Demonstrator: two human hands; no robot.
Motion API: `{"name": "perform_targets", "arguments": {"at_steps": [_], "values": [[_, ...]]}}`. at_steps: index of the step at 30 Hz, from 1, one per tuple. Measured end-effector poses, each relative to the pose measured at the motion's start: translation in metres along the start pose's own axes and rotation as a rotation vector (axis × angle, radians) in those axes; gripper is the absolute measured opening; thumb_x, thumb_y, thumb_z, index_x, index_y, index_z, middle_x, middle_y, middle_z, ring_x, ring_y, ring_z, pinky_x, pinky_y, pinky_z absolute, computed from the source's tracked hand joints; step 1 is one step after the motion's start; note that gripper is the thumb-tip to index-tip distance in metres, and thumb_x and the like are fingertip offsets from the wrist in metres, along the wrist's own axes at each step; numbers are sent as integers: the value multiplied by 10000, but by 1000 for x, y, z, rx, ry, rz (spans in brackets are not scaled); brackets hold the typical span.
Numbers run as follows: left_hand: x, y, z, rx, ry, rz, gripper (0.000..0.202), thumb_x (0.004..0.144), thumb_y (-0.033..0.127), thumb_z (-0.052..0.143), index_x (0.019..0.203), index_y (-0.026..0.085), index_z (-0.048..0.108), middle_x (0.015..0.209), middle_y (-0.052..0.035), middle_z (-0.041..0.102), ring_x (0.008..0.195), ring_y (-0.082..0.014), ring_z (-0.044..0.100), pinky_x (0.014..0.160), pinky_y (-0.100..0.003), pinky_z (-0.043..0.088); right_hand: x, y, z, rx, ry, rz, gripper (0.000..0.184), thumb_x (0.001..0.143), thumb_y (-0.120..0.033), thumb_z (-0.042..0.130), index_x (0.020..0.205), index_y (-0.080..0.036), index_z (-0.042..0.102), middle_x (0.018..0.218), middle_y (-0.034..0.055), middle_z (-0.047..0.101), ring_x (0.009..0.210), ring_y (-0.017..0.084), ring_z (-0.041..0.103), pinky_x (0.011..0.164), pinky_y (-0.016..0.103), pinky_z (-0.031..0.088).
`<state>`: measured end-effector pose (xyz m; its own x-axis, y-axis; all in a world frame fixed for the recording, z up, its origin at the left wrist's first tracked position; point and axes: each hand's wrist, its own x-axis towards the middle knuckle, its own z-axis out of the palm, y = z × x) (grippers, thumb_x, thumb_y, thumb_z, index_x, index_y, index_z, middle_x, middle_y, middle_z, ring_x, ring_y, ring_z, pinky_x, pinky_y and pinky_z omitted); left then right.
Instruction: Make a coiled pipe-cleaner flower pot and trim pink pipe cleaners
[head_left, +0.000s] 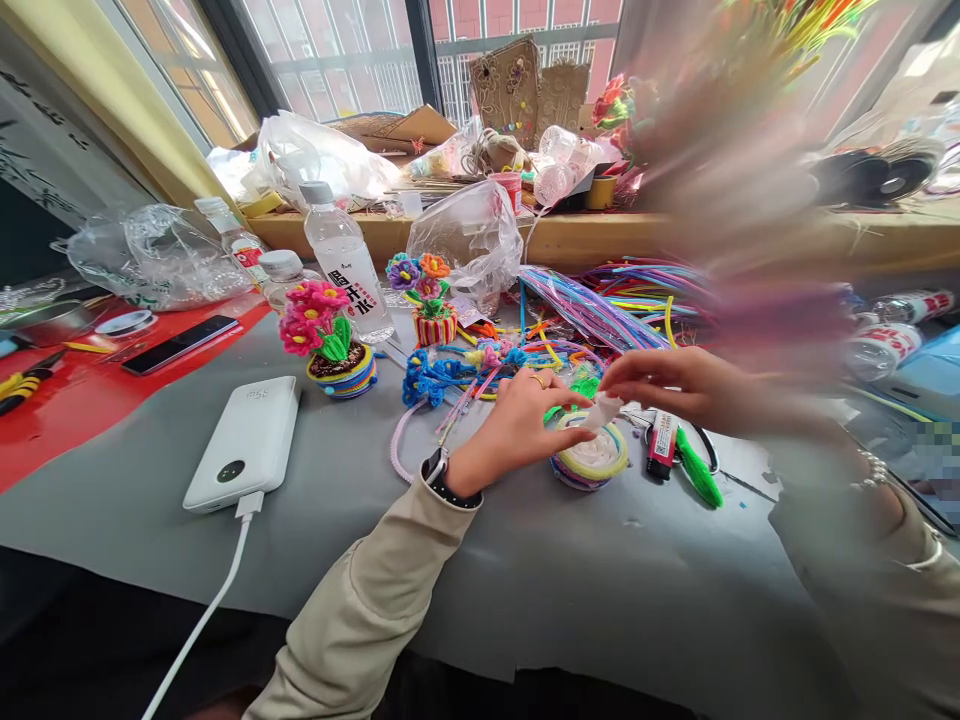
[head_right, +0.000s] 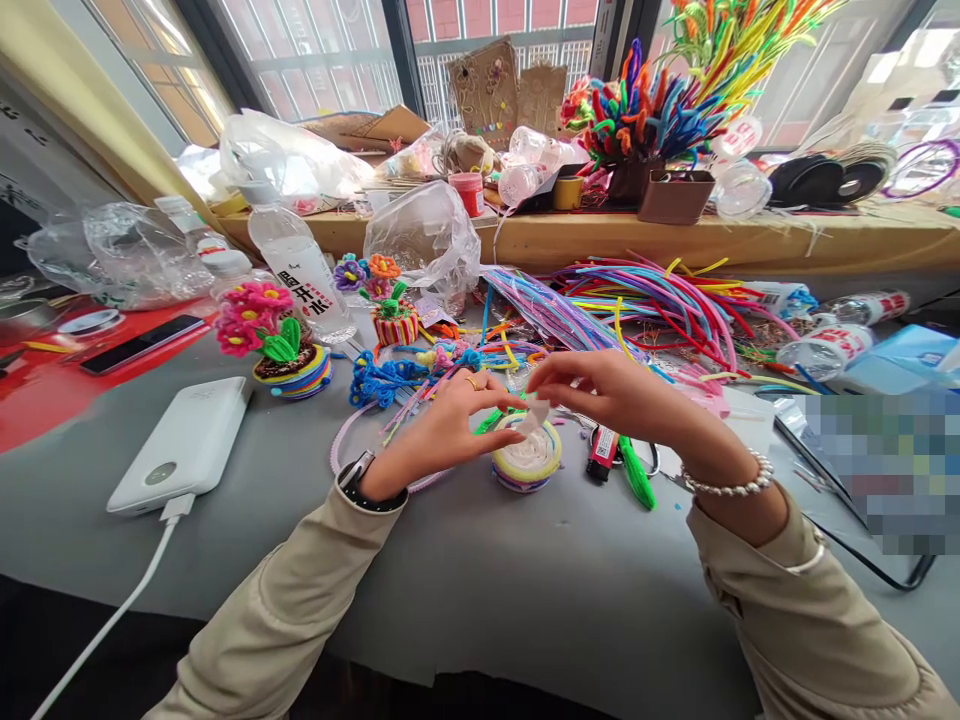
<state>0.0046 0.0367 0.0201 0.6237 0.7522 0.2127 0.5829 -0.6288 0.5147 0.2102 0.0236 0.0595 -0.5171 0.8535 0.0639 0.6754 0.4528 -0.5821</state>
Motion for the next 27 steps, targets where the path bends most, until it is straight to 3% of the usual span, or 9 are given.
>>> {"name": "perform_targets", "arguments": {"at_steps": [2,7,12,15,18,22,27], "values": [[4,1,4,-11,6,7,368,704,488,559,980,257,634,985,-38,579,967,-214,469,837,-339,345,-1,-1,-1,16,50,-17,344,830,-452,385,976,-195,561,893,47,617,759,130,560,647,236,444],[10,1,12,-66,16,0,304,713,417,578,925,205,625,928,-13,647,902,-187,536,836,-317,358,-5,0,0,-15,1,-76,390,741,-403,537,1075,-201,516,999,59,604,843,160,584,706,272,493],[11,-1,15,-129,50,-52,207,731,309,566,891,182,601,835,3,660,783,-146,567,765,-280,388,1,7,8,-182,172,-105,256,769,-278,458,979,-173,560,897,61,613,753,147,588,710,308,504],[6,2,11,-122,126,-72,247,730,287,572,942,159,574,831,-8,649,762,-136,558,762,-279,392,2,12,7,-150,251,-82,259,778,-292,446,980,-169,550,980,77,583,837,157,578,747,312,503],[-3,12,7,7,154,3,203,767,322,530,855,161,616,832,-31,627,789,-153,532,774,-305,382,-7,23,3,-141,317,2,280,776,-342,463,993,-190,552,1005,65,578,844,159,578,765,320,495],[-15,26,7,165,22,99,243,771,394,515,817,217,674,868,-46,598,847,-183,496,776,-333,377,-29,54,3,-167,464,222,280,772,-402,443,889,-204,604,924,56,612,730,153,587,679,308,488],[-18,30,9,234,-70,77,231,767,379,526,805,209,677,878,-46,593,858,-186,487,781,-339,375,-54,88,11,-194,490,470,320,718,-454,479,812,-192,636,748,44,639,611,156,560,573,295,430]]}}
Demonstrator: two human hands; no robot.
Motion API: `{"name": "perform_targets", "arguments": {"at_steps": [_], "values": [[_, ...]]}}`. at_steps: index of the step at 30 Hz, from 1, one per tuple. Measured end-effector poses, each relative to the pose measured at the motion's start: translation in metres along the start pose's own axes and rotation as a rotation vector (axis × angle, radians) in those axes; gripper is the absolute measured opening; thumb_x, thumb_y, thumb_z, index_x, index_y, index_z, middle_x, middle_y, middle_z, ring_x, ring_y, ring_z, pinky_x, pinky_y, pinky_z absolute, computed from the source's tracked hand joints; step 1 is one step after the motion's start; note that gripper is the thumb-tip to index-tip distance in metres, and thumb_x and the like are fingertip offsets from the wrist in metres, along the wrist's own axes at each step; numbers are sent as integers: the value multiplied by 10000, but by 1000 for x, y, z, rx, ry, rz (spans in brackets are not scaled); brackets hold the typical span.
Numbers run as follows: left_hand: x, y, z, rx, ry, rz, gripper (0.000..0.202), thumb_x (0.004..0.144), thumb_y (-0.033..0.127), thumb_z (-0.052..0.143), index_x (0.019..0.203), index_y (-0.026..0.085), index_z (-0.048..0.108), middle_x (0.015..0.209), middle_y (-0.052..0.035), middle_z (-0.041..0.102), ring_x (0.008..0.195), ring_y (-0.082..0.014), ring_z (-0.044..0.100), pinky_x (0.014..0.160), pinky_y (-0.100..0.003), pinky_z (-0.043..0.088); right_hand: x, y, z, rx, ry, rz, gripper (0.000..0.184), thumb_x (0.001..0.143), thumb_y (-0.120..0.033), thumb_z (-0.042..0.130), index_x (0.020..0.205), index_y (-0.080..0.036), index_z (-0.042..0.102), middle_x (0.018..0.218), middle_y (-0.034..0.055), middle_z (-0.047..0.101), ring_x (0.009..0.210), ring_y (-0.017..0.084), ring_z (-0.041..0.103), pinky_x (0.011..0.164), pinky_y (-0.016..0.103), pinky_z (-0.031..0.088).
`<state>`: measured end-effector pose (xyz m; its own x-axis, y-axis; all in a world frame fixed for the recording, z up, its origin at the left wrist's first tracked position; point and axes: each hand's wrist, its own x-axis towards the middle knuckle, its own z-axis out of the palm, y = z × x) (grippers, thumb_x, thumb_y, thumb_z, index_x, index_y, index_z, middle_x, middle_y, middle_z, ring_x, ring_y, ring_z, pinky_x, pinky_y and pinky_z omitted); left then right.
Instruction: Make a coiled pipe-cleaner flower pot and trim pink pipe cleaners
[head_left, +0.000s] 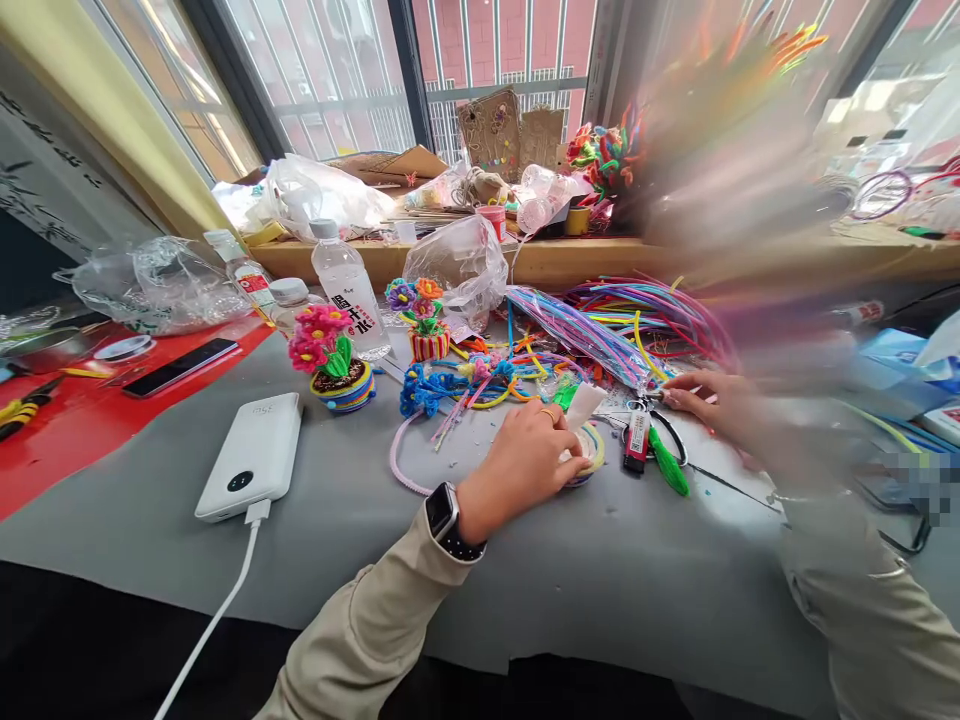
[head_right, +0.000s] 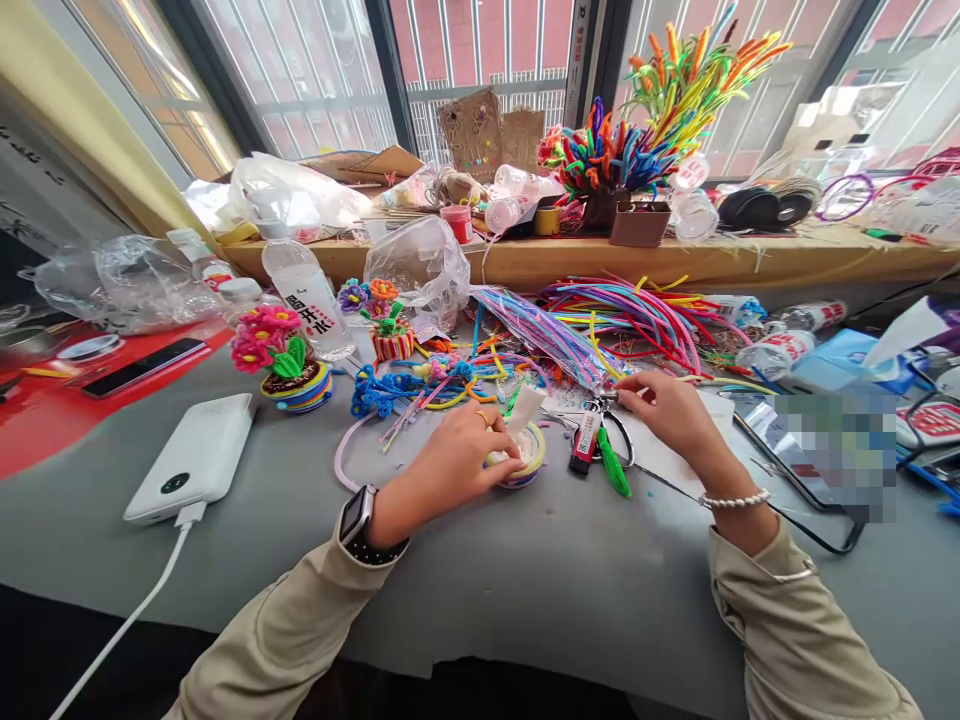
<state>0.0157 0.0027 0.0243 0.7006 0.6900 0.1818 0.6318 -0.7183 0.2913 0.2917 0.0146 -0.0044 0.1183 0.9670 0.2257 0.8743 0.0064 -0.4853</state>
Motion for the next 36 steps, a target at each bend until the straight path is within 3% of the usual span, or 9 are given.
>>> {"name": "perform_targets", "arguments": {"at_steps": [4,11,14,16,18,20,24,30,36], "values": [[-2,-9,-2,23,6,4,303,804,412,455,771,210,678,856,-49,585,852,-180,483,772,-337,370,-4,11,-1,-34,-84,5,414,710,-534,454,803,-192,667,645,40,616,544,142,516,504,270,369],[-11,-19,-17,-5,61,-33,267,768,407,510,727,200,673,844,-46,587,815,-169,484,751,-318,375,-8,8,-6,-108,-74,-32,448,731,-571,430,763,-196,673,572,31,583,500,135,489,472,258,335],[-1,-19,-25,7,110,-25,213,760,374,530,775,207,662,819,-35,597,803,-170,488,748,-313,378,-16,-2,-6,-96,-138,-83,457,735,-587,431,656,-186,636,575,29,574,505,129,484,472,253,351],[17,-21,-26,54,115,21,187,768,331,522,783,208,662,794,-29,611,791,-168,499,764,-312,374,-22,-11,-2,-78,-198,-143,437,724,-584,458,746,-186,638,615,23,574,534,127,486,495,251,372],[41,-23,-22,124,57,67,179,747,318,546,816,207,667,828,-38,628,830,-180,515,796,-319,366,-26,-20,3,-78,-232,-227,444,736,-560,467,952,-203,617,678,20,572,598,135,504,556,262,401],[67,-26,-13,148,-64,112,185,736,291,555,859,210,667,927,-45,641,924,-200,513,827,-319,359,-29,-27,7,-90,-290,-301,429,770,-531,437,1043,-235,585,737,24,570,671,145,526,629,281,418],[102,-28,11,94,-197,126,157,696,268,596,828,229,673,907,-19,671,932,-189,540,774,-276,384,-31,-32,12,-98,-399,-327,346,801,-487,408,919,-237,615,801,35,567,726,153,544,660,291,421],[112,-21,34,126,-218,94,90,615,241,656,689,189,665,773,-50,674,855,-223,578,763,-332,387,-33,-28,13,-143,-366,-314,273,782,-443,459,816,-209,597,773,29,559,677,141,531,610,273,408],[106,-24,30,120,-206,80,85,625,190,607,687,170,662,755,-59,673,818,-221,579,726,-320,394,-32,-19,13,-186,-306,-350,278,782,-445,458,753,-204,595,683,22,550,657,143,518,589,266,387]]}}
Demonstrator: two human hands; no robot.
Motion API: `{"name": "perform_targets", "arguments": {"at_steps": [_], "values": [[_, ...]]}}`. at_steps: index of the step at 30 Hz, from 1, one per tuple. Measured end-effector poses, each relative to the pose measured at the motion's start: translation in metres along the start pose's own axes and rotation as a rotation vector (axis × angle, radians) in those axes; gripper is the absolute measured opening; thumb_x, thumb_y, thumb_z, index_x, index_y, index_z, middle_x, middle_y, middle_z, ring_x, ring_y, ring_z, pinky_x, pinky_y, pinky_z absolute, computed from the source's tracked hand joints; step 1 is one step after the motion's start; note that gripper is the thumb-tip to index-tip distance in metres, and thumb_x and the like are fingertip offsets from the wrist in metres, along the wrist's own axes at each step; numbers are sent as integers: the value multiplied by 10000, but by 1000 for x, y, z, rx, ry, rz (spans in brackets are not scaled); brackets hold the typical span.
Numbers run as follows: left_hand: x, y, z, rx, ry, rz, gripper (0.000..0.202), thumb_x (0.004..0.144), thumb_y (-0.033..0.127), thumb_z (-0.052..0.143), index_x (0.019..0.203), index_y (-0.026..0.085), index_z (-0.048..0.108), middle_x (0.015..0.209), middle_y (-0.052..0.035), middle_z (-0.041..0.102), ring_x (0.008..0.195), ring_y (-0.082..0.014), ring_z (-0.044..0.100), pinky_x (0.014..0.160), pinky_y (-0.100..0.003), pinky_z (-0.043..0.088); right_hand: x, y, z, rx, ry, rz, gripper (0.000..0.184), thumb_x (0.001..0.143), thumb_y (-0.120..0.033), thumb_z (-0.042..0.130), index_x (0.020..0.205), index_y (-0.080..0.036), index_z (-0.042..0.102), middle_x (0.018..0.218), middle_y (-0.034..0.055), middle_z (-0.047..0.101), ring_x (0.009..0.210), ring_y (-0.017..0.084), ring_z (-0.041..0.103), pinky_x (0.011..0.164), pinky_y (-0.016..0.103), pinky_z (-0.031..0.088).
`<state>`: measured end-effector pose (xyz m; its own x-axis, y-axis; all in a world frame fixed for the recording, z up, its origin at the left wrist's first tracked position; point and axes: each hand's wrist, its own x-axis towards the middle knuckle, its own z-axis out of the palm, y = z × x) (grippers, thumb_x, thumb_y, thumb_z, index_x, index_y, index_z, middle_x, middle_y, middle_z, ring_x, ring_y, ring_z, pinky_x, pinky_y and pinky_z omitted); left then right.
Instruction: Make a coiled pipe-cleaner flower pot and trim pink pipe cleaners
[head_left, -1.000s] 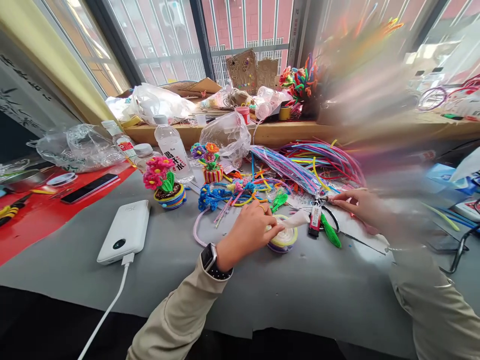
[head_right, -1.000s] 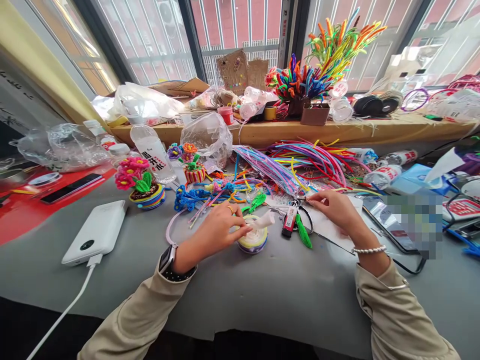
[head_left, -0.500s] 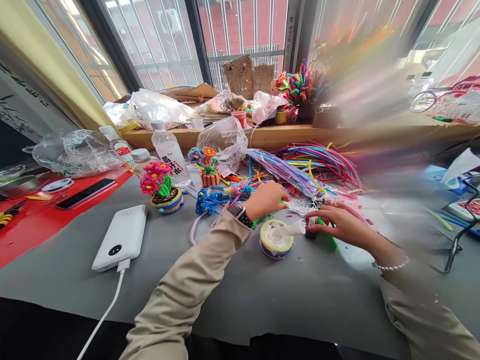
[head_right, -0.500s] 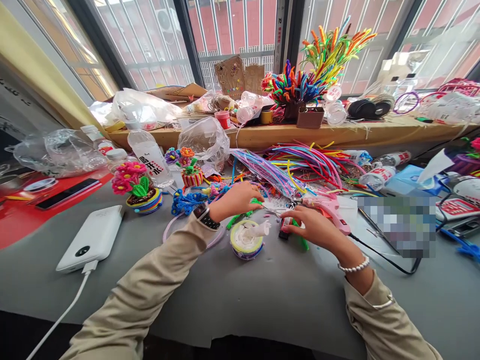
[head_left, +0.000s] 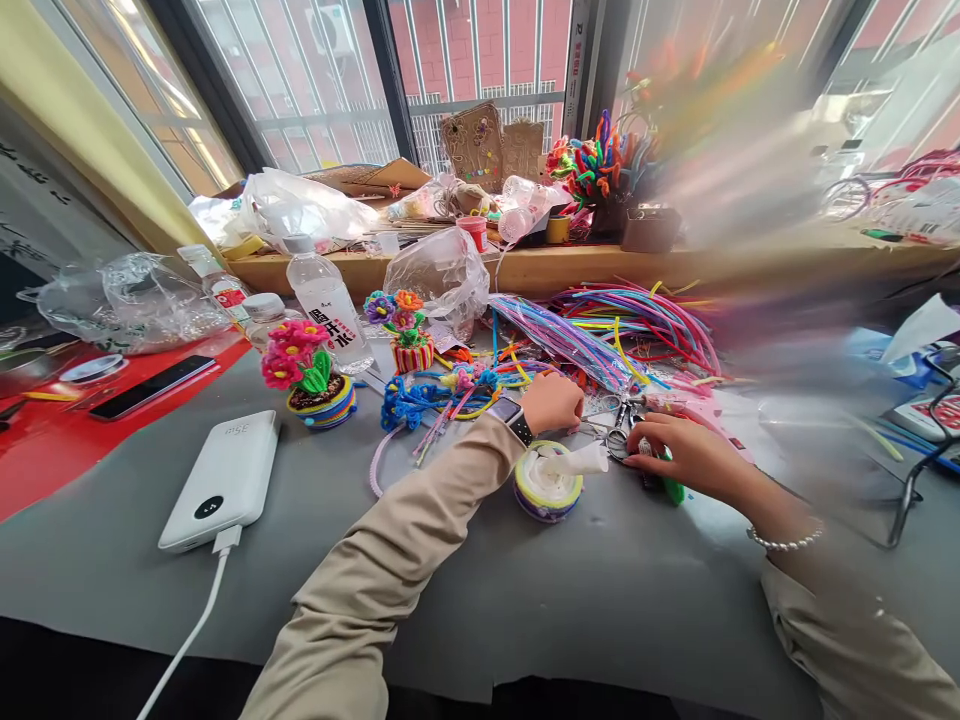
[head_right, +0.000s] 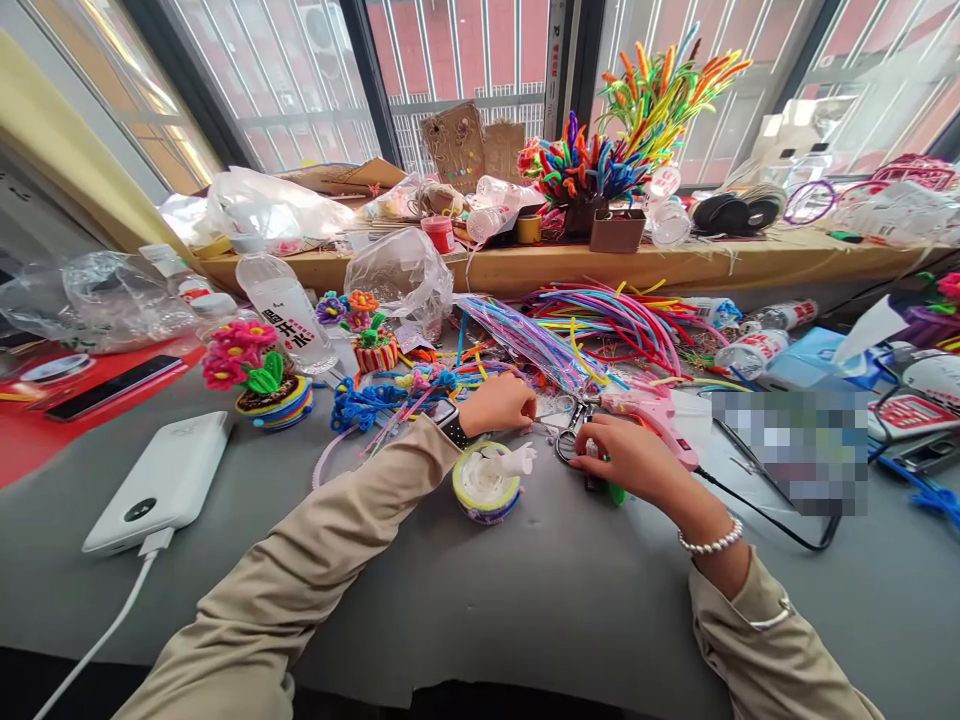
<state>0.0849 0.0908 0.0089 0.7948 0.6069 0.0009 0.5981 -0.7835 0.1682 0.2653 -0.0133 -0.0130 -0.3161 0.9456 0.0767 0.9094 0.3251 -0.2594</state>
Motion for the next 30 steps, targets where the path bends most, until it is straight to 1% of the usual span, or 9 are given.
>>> {"name": "perform_targets", "arguments": {"at_steps": [4,9,12,15,18,21,23,27,30], "values": [[-12,-8,-13,-41,59,-22,119,677,247,574,732,200,668,783,-23,676,807,-176,578,689,-268,398,0,5,2,-22,100,1,287,788,-453,447,773,-203,588,661,15,532,623,134,503,577,262,383],[-37,-3,-33,-56,201,-105,146,709,253,550,768,192,669,806,-22,669,805,-171,565,712,-283,392,4,-8,1,60,478,86,370,796,-454,448,1067,-210,513,784,30,520,599,115,473,570,261,407],[-53,8,-39,-59,333,-101,117,704,252,571,712,189,670,764,-20,665,789,-179,555,724,-305,386,7,-20,1,89,603,60,397,807,-404,450,1158,-221,476,874,50,509,644,120,480,595,272,428],[-65,17,-38,-125,368,-37,125,709,285,586,688,195,670,746,-10,663,763,-165,553,732,-302,389,10,-29,2,70,607,-31,278,832,-315,418,1052,-222,561,903,62,507,736,141,505,618,280,434],[-71,21,-37,-171,391,-69,127,710,299,593,685,208,678,739,-7,667,759,-165,557,729,-303,393,9,-33,2,61,629,-62,217,815,-279,436,949,-216,595,880,63,522,751,151,513,630,293,443],[-74,18,-37,-228,424,-143,121,702,293,602,699,206,687,732,-9,674,748,-163,569,707,-291,406,5,-36,-1,83,803,5,223,773,-284,494,978,-219,554,870,56,526,636,127,484,582,297,449],[-75,14,-37,-291,425,-173,124,693,291,606,694,200,689,731,-9,680,735,-156,577,692,-274,419,3,-39,-4,57,883,-24,235,746,-280,531,977,-234,546,904,62,517,685,144,496,594,307,461],[-75,6,-35,-450,347,-185,166,693,322,592,704,190,692,704,-6,683,683,-141,589,632,-240,437,4,-45,-6,-124,798,-138,296,736,-284,563,1032,-272,559,1035,79,489,916,211,481,724,349,466],[-73,3,-31,-456,329,-178,169,688,317,593,696,183,695,709,-11,681,686,-142,590,623,-235,438,9,-47,-3,-209,736,-161,280,762,-281,538,1038,-242,560,1070,85,493,920,210,471,762,355,453]]}}
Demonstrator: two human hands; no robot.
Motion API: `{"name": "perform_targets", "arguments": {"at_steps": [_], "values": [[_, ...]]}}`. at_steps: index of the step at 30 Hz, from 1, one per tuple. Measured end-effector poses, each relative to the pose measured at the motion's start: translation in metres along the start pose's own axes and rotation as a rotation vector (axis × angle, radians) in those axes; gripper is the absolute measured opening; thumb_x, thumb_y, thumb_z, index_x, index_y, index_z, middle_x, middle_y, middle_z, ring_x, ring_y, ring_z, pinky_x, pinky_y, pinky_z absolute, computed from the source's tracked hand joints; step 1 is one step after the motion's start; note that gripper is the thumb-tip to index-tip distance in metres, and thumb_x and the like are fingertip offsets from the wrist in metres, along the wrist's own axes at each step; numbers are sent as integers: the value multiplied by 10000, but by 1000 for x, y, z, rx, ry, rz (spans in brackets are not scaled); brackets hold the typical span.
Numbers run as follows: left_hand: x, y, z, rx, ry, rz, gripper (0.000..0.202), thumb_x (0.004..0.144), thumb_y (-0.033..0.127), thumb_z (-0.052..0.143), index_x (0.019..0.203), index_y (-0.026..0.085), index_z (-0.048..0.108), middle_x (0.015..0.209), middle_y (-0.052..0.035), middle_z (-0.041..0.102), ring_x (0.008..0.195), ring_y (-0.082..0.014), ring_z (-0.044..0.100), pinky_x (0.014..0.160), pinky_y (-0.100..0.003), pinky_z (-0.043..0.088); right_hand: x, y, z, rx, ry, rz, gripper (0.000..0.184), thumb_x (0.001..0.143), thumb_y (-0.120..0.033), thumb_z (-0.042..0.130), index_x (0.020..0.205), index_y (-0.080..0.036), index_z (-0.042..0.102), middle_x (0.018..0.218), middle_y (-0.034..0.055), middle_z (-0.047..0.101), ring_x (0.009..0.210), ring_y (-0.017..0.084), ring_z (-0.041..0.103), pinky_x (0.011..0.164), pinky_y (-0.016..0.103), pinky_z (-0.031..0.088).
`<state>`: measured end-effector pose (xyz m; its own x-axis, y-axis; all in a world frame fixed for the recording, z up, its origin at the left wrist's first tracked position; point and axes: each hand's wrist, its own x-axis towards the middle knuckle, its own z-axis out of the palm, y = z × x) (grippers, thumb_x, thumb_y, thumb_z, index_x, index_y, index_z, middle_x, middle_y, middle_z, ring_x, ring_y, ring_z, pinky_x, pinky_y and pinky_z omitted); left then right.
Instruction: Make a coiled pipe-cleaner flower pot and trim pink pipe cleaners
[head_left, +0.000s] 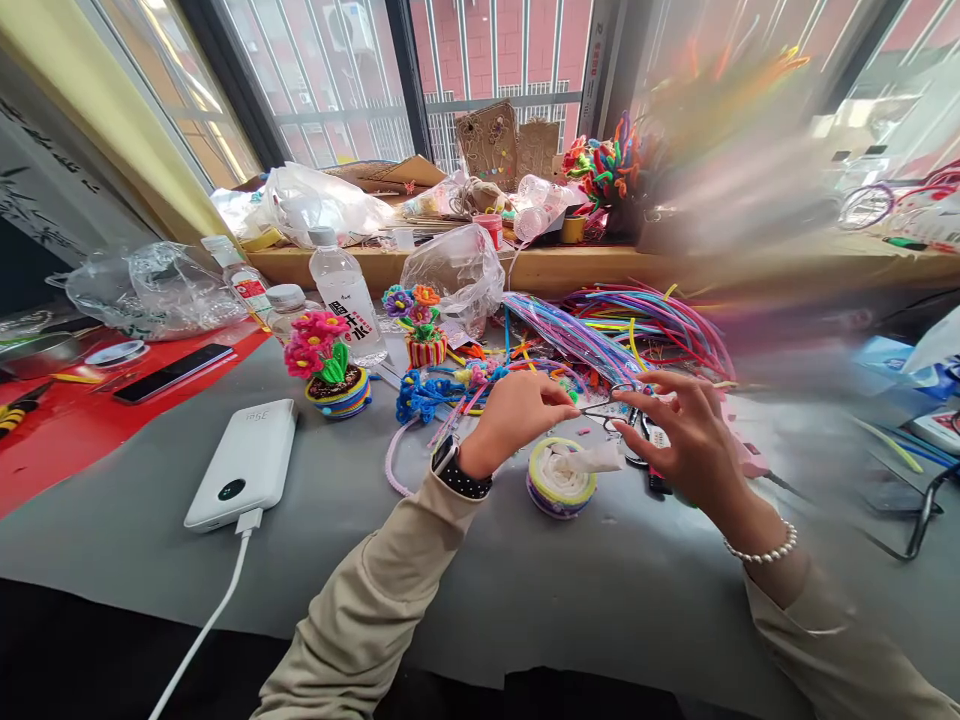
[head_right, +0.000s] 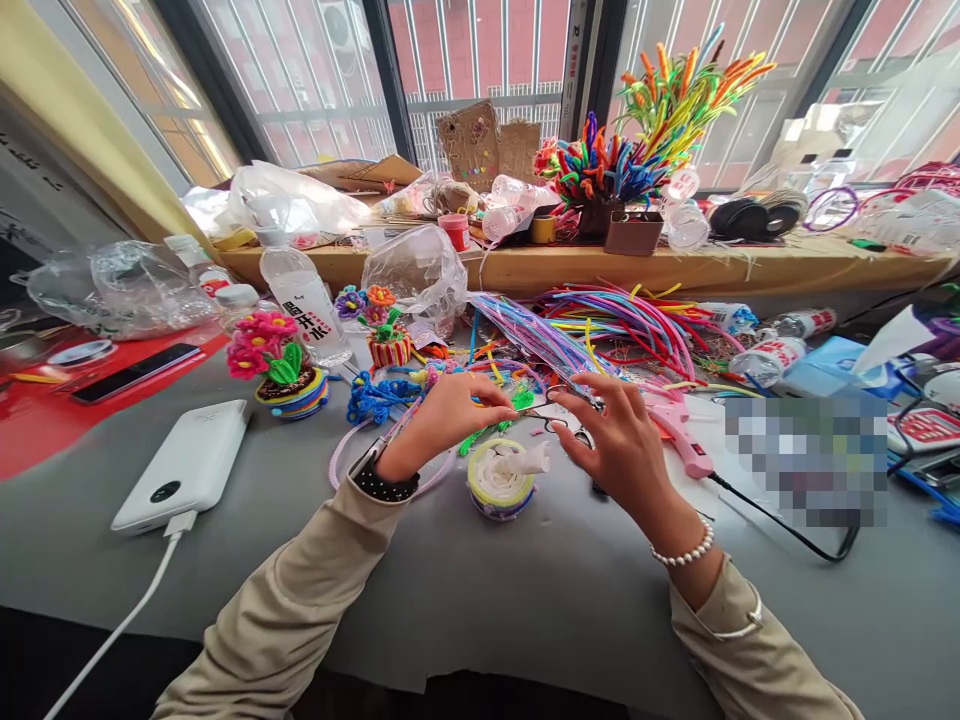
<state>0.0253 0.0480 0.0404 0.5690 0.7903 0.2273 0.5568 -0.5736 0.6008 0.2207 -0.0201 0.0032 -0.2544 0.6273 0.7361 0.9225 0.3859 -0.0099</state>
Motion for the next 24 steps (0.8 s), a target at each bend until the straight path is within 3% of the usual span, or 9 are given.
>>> {"name": "perform_targets", "arguments": {"at_steps": [5,14,19,21,24], "values": [[1,-2,4,28,25,39,165,687,309,595,700,180,697,731,-19,678,722,-149,588,660,-247,439,0,3,6,33,-94,-31,249,784,-255,491,1021,-200,547,1002,79,542,933,210,468,820,372,426],[0,1,3,-8,-8,21,160,689,303,599,705,176,694,714,-12,677,696,-143,585,640,-240,434,2,-1,1,15,-139,-70,274,759,-273,508,1008,-159,518,999,91,559,927,223,486,831,369,409],[-1,2,3,-9,21,80,122,703,265,599,684,177,680,726,-12,668,737,-143,578,697,-253,426,1,-2,7,-109,-48,-77,147,779,-256,507,886,-158,527,868,72,583,834,200,517,772,337,420],[-3,2,-2,-50,75,125,140,702,282,612,757,167,669,812,-24,668,774,-141,572,732,-259,422,-2,3,9,-116,-18,-50,145,775,-274,521,858,-155,523,845,69,583,819,195,522,761,323,420],[-9,1,-13,-133,167,139,363,660,350,654,955,146,603,972,-57,638,820,-141,564,757,-263,419,-7,15,5,-79,7,93,192,765,-337,525,829,-157,517,823,71,571,806,192,526,737,311,419]]}}
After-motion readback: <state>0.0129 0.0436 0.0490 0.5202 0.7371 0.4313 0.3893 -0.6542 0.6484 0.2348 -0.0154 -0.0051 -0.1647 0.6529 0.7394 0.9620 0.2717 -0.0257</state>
